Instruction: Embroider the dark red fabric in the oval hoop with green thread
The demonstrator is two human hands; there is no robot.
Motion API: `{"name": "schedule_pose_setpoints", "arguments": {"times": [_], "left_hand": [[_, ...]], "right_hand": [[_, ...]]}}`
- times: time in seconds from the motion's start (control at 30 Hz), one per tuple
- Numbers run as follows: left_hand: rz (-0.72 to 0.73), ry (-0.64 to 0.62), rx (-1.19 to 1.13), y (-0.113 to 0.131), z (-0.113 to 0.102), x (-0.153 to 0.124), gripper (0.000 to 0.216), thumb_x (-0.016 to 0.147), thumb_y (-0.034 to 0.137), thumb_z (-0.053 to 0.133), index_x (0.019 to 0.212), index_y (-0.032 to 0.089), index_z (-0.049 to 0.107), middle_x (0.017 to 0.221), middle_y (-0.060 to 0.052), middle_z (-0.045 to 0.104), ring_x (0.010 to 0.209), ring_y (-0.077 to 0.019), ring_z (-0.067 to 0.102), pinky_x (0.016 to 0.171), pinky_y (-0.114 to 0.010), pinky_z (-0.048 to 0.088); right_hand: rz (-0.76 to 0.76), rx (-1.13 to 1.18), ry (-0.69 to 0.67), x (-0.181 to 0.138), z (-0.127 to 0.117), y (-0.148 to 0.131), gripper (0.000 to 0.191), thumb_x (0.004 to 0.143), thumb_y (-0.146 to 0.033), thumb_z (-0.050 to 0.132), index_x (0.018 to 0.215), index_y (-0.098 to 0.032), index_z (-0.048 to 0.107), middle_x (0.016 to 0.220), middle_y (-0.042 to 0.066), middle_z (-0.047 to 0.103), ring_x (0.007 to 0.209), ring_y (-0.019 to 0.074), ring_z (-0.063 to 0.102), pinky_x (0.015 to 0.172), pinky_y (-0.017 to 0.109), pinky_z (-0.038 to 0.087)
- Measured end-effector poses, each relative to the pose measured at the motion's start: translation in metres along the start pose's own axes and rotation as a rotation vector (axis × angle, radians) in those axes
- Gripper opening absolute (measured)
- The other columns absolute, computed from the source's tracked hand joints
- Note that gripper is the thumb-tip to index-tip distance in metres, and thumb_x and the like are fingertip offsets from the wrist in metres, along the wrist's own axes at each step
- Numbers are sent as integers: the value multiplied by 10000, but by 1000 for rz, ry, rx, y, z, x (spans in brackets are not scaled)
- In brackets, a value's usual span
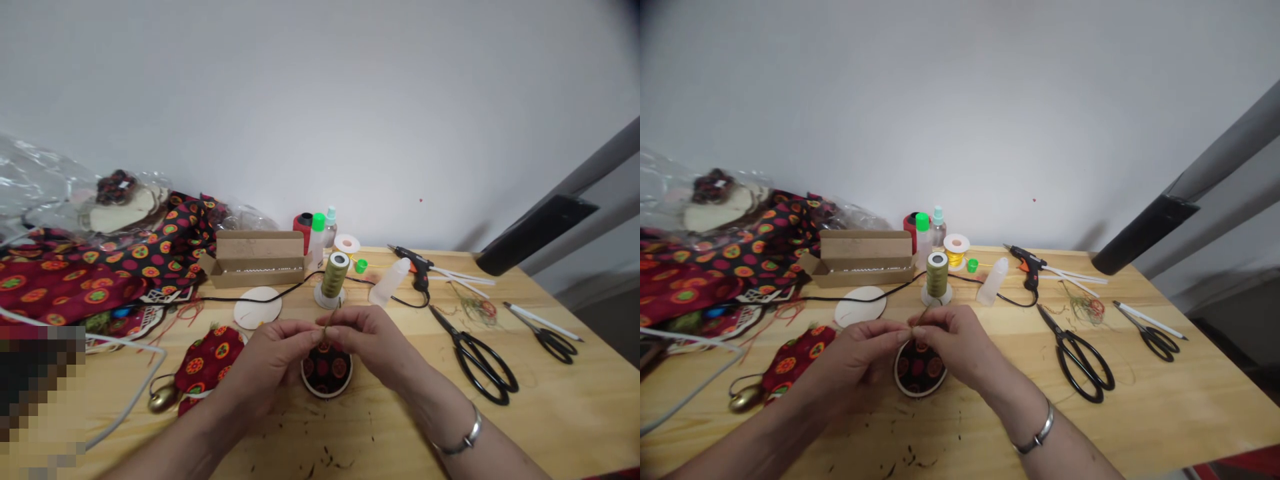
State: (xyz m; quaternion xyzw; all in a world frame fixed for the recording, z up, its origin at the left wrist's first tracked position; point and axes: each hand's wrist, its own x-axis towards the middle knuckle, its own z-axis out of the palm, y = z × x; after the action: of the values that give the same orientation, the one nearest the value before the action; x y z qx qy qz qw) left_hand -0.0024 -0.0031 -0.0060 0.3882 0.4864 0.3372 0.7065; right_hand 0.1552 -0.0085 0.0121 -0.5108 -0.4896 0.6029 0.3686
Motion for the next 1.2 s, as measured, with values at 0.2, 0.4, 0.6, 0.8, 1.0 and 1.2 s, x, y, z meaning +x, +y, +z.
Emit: {"name": "schedule_pose_setpoints", "arguments": {"times": [0.2, 0.4, 0.6, 0.8, 1.0, 1.2], "left_hand": [[-7, 3, -57, 3, 4, -2, 155, 593, 293, 736, 625, 147, 697, 481, 16, 609, 390, -63, 459, 392, -171, 307], [-20, 21, -30, 5, 6, -4, 153, 609, 295, 727, 618, 147, 692, 512, 10, 646, 431, -83, 516, 452, -185, 382], [39, -7, 54, 6, 3, -3, 158, 656, 295, 689, 627, 140, 690, 475, 30, 581, 442, -73, 477, 446, -169, 340], [129, 86, 185, 15, 2, -5, 110, 646, 283, 684, 646, 175, 702, 478, 48, 576, 387, -60, 387, 412, -176, 295], [351, 248, 359, 16, 1, -6, 112, 601, 304, 700, 580, 194, 701, 654, 3, 576, 599, -137, 516, 513, -202, 389], [606, 297, 668, 7, -3, -6, 158, 716, 311, 607, 644, 211, 705, 1185, -48, 475, 961, -213, 489, 857, -331, 394]], "right_hand": [[-44, -8, 83, 3, 1, 4, 101, 648, -221, 644, 602, -134, 669, 617, 20, 634, 539, 109, 511, 526, 239, 421], [-104, -196, 187, 0, 7, 0, 134, 670, -179, 603, 539, -166, 578, 501, -27, 523, 493, 107, 461, 483, 227, 382], [-251, -364, 230, 0, 6, 6, 148, 724, -175, 554, 576, -179, 554, 536, -29, 519, 528, 109, 461, 504, 216, 366], [-277, -397, 253, 3, 2, 8, 150, 745, -183, 532, 598, -183, 560, 561, -26, 522, 557, 119, 473, 536, 223, 368], [-290, -400, 297, 6, -1, 10, 126, 738, -201, 550, 616, -188, 576, 582, -19, 556, 582, 131, 491, 564, 232, 374], [-263, -385, 361, 7, -2, 6, 135, 733, -197, 548, 607, -179, 594, 584, -3, 590, 573, 133, 509, 578, 241, 387]]}}
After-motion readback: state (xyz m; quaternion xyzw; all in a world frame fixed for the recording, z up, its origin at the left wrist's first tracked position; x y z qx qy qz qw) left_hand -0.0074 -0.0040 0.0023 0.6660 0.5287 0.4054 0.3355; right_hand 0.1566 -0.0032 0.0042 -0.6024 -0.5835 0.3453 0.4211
